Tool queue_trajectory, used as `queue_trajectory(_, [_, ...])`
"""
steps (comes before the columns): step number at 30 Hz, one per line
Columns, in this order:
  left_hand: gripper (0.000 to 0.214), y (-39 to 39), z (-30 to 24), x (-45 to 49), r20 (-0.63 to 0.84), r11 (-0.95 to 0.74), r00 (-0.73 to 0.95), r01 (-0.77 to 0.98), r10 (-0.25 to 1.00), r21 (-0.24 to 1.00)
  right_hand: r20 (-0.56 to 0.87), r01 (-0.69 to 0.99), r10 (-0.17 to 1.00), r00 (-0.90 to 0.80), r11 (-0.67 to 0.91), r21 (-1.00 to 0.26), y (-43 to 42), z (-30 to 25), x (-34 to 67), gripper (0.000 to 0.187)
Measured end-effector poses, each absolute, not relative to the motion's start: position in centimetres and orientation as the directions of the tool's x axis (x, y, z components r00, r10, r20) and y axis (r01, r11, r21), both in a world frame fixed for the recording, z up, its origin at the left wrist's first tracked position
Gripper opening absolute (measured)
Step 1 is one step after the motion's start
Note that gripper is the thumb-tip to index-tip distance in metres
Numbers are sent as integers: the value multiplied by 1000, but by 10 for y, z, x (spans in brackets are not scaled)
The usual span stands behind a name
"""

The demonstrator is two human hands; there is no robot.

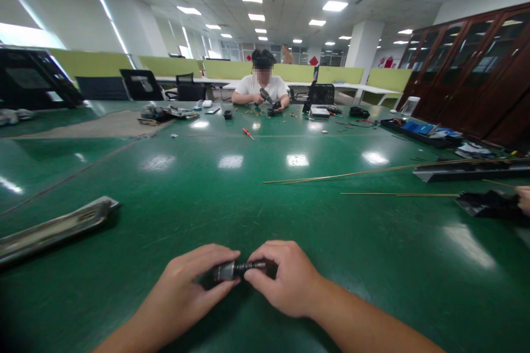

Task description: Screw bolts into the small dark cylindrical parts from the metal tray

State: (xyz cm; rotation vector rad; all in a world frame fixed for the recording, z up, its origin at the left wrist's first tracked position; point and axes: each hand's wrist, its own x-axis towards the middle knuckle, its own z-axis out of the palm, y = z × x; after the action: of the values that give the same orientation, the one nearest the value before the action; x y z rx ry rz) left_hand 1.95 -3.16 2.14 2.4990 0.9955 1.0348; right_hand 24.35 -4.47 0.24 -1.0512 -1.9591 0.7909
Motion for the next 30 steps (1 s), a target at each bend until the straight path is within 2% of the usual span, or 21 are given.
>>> queue_trajectory(12, [24,-32,25,18,522,-734,516,504,679,456,328,423,868,-372,474,-773,-45,5,245,9])
queue_trajectory(30, [29,-29,24,15,497,-716,517,541,697,442,348,415,874,-340,471,-778,-46,7,247,8])
